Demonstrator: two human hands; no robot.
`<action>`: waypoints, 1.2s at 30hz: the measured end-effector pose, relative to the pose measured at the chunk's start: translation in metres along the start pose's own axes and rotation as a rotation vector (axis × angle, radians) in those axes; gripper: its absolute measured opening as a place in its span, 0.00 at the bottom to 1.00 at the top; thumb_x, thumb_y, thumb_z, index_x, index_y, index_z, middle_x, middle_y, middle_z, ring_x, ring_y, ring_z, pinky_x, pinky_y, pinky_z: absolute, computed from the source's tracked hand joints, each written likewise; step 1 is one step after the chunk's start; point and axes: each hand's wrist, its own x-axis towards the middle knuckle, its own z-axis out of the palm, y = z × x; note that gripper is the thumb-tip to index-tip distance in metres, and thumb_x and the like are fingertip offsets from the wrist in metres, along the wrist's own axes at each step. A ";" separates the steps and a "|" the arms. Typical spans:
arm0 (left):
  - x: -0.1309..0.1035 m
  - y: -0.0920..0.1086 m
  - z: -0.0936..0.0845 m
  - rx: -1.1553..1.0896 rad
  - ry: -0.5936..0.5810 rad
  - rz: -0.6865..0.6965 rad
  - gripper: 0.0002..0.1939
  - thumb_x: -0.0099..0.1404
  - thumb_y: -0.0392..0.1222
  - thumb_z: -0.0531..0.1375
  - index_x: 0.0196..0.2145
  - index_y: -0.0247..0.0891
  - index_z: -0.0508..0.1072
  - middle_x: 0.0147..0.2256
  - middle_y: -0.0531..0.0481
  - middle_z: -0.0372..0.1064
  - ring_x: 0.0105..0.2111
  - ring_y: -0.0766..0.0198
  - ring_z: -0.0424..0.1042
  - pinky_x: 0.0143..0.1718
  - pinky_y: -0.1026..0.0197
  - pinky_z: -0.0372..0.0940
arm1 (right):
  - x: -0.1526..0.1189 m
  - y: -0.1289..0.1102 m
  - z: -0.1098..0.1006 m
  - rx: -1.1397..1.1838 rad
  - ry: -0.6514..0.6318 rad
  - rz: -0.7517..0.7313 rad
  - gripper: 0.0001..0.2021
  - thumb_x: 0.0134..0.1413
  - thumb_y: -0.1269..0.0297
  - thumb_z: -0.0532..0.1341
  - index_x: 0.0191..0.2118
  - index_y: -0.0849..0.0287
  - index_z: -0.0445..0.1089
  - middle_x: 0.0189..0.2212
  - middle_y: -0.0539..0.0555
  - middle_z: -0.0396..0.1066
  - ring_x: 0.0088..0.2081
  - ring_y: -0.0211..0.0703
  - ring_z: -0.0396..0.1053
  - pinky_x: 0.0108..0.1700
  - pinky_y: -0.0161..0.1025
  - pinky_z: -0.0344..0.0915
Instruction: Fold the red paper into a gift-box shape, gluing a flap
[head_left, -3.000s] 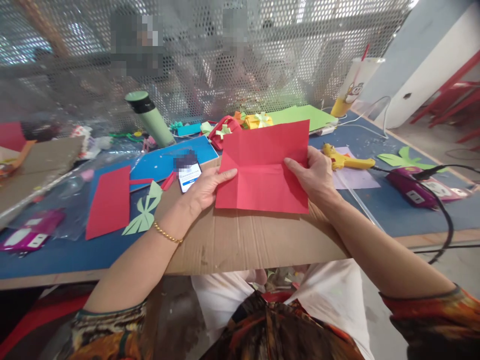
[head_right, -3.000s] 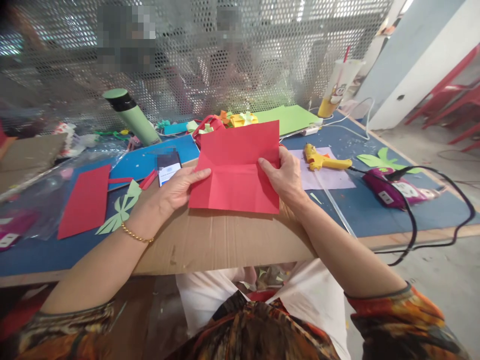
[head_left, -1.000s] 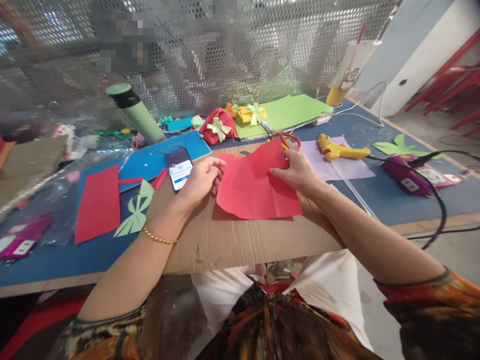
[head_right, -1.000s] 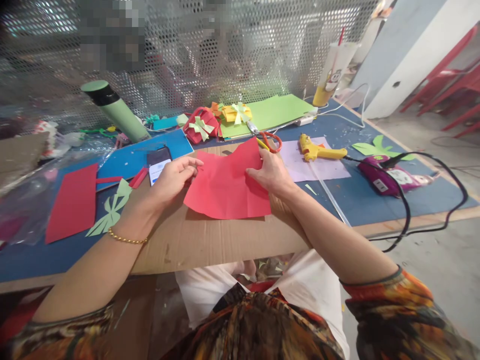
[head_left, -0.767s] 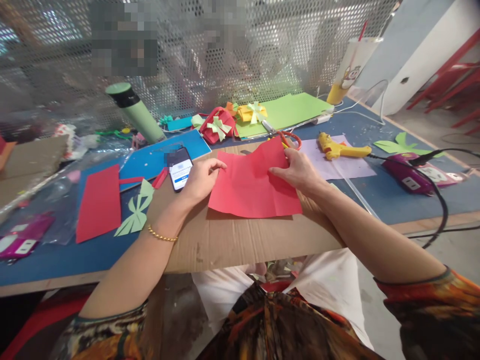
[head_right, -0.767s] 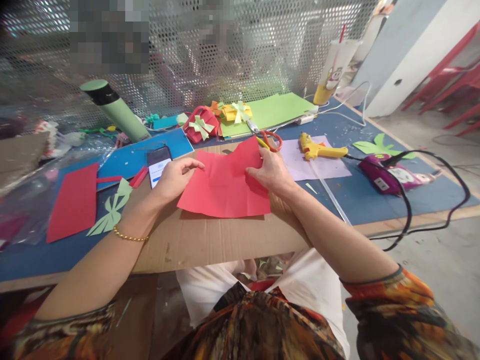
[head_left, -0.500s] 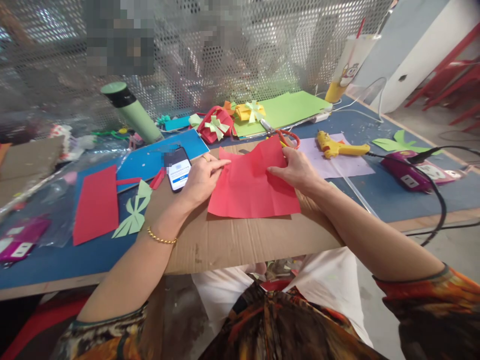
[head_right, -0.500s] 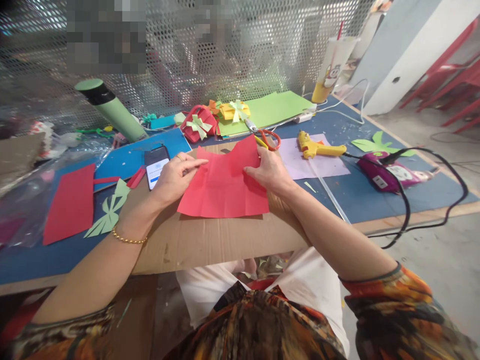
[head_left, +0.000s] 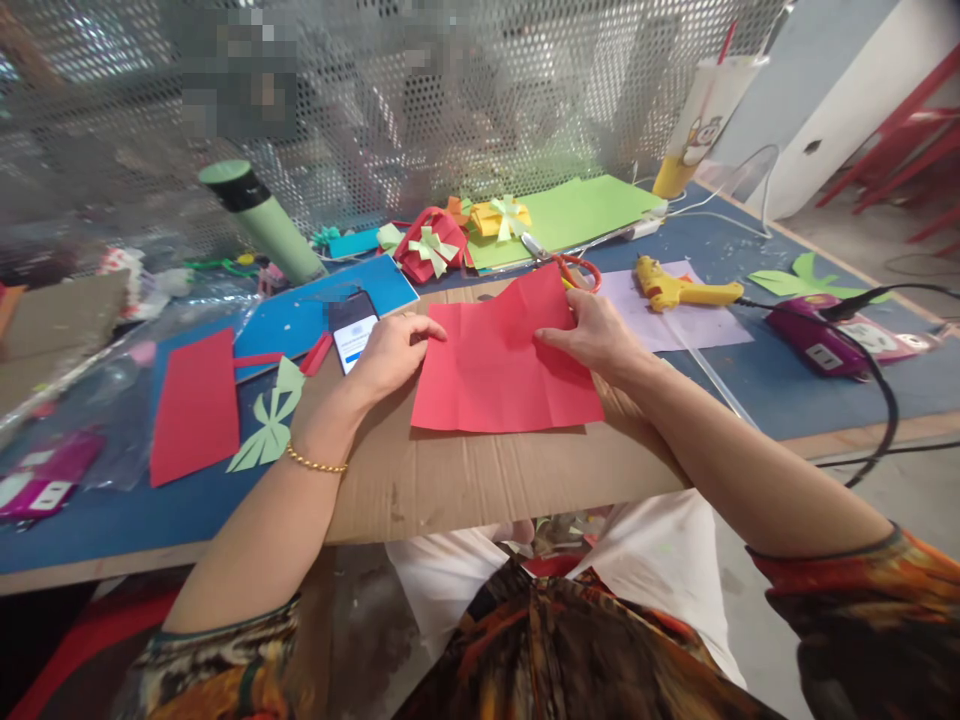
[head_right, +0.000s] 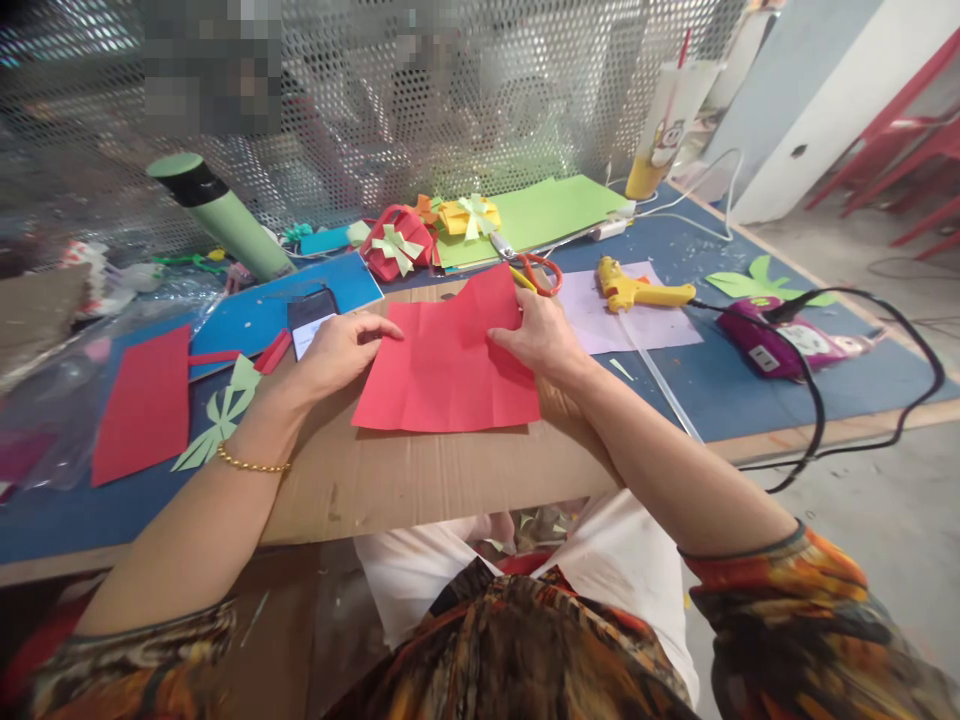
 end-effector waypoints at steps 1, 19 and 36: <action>0.000 -0.002 -0.001 -0.011 -0.032 -0.002 0.18 0.61 0.31 0.58 0.41 0.40 0.86 0.41 0.46 0.81 0.40 0.57 0.76 0.48 0.52 0.71 | 0.001 0.000 0.000 -0.002 0.006 -0.003 0.12 0.43 0.59 0.68 0.28 0.53 0.63 0.28 0.52 0.70 0.34 0.49 0.70 0.37 0.46 0.66; 0.005 -0.005 -0.007 0.049 -0.129 0.077 0.15 0.69 0.37 0.56 0.40 0.42 0.85 0.40 0.47 0.78 0.42 0.56 0.75 0.52 0.48 0.71 | 0.001 0.004 0.000 0.001 -0.016 -0.081 0.10 0.48 0.60 0.64 0.28 0.53 0.62 0.27 0.52 0.69 0.35 0.50 0.70 0.38 0.46 0.65; 0.001 0.008 -0.002 -0.605 0.147 -0.380 0.22 0.58 0.33 0.68 0.51 0.37 0.74 0.25 0.59 0.69 0.23 0.69 0.67 0.26 0.67 0.64 | -0.005 0.004 0.000 0.165 0.003 -0.131 0.10 0.53 0.56 0.61 0.28 0.54 0.64 0.27 0.52 0.69 0.32 0.45 0.67 0.34 0.42 0.62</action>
